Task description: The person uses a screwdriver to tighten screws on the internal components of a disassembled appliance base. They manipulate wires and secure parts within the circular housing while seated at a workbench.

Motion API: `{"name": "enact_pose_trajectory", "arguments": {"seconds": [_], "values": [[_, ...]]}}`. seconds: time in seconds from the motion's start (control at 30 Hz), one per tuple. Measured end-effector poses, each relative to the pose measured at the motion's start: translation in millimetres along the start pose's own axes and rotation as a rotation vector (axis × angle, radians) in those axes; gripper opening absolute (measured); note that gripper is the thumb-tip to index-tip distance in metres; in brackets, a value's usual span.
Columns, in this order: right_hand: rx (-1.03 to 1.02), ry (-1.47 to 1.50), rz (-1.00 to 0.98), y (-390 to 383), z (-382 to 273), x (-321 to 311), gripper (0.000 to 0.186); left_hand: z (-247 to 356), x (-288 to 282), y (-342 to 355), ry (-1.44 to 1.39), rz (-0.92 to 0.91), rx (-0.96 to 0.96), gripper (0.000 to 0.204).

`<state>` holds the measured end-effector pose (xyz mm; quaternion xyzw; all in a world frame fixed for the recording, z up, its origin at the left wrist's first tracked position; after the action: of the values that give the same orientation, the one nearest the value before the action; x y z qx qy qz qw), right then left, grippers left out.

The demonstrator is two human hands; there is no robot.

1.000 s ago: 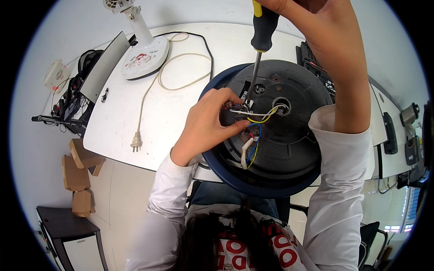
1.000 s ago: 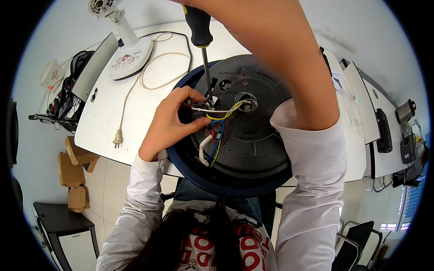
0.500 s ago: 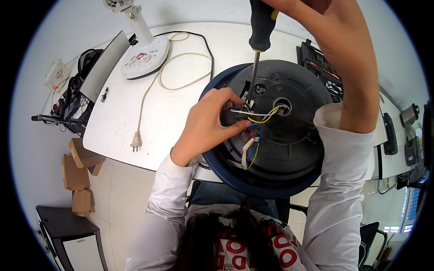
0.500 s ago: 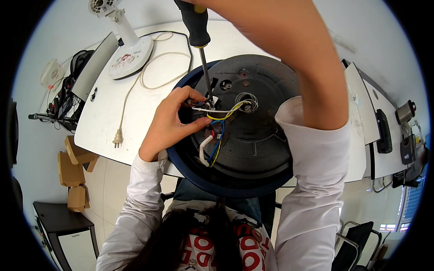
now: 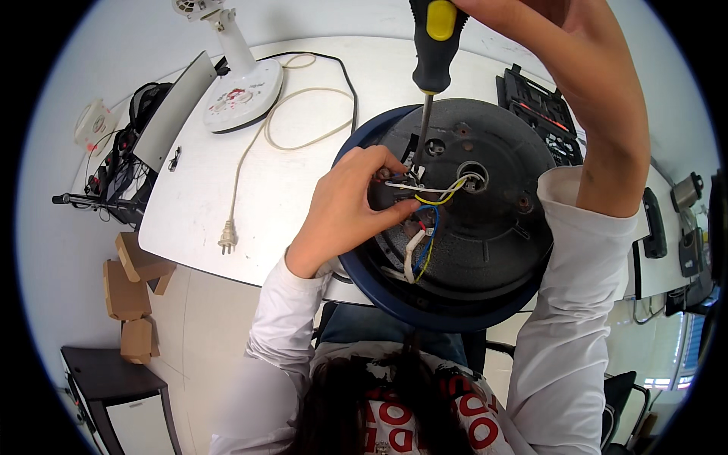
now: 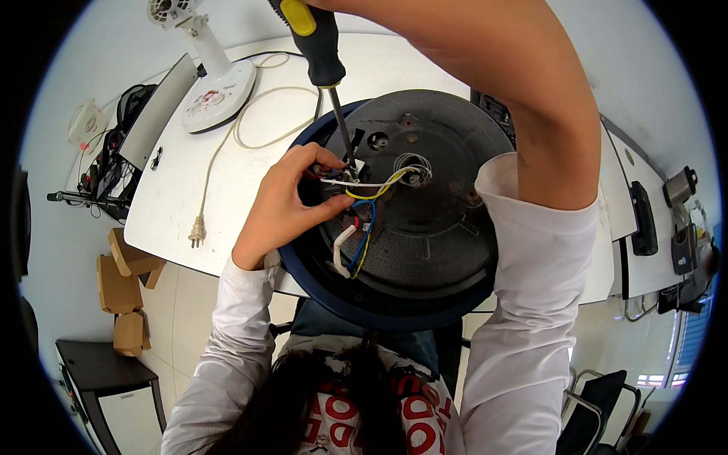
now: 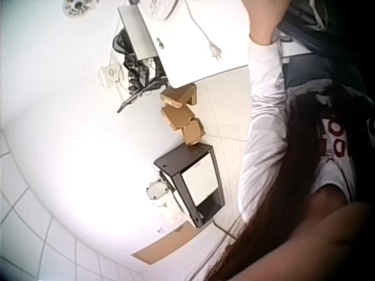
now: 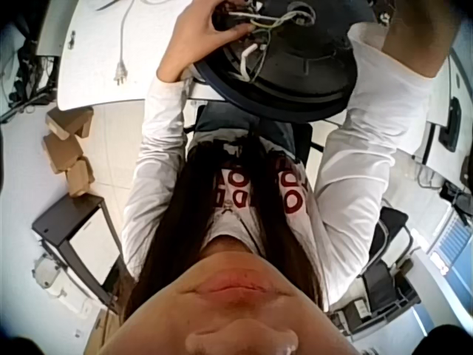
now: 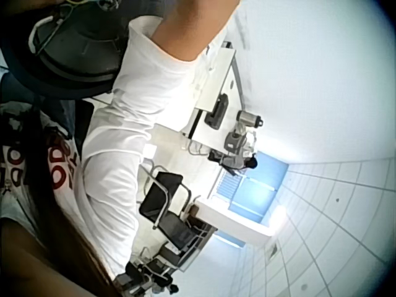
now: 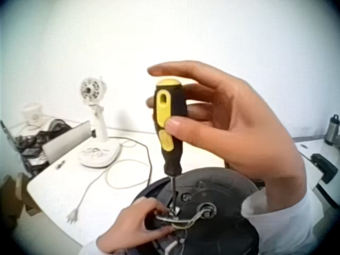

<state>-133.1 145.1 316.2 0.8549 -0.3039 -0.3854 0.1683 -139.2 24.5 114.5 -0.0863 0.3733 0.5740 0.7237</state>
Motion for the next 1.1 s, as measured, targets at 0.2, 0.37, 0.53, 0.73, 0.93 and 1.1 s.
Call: {"name": "enact_pose_trajectory", "arguments": {"seconds": [0.2, 0.37, 0.53, 0.73, 0.93, 1.1], "values": [[-0.075, -0.336, 0.171, -1, 2, 12, 0.054, -2, -1, -3, -0.008, 0.005, -0.009, 0.036], [-0.116, -0.542, 0.259, -3, 7, 18, 0.051, -1, -1, -3, 0.015, 0.035, 0.041, 0.036], [-0.004, -0.416, 0.327, -4, 10, 18, 0.046, -1, -1, -2, 0.026, 0.026, 0.039, 0.037], [-0.135, -0.41, 0.06, -2, 16, 1, 0.043, -1, -1, -4, 0.015, 0.029, 0.027, 0.037], [0.314, -0.189, 0.432, 7, 1, 9, 0.049, 0, 0, 0, -0.018, 0.005, 0.005, 0.036], [-0.022, -0.295, 0.248, -5, 26, 1, 0.043, -1, -2, -4, 0.007, 0.018, 0.009, 0.036]]}}
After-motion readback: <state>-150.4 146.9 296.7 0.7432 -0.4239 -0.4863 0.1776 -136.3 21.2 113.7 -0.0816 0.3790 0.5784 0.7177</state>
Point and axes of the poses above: each hand's wrist, its own y-axis towards the middle knuckle, its own x-axis out of the palm, z = x × y, the point moved 7 cm from there along y, towards the middle knuckle, and after that the axes turned 9 degrees about -z, right-handed, at the moved point
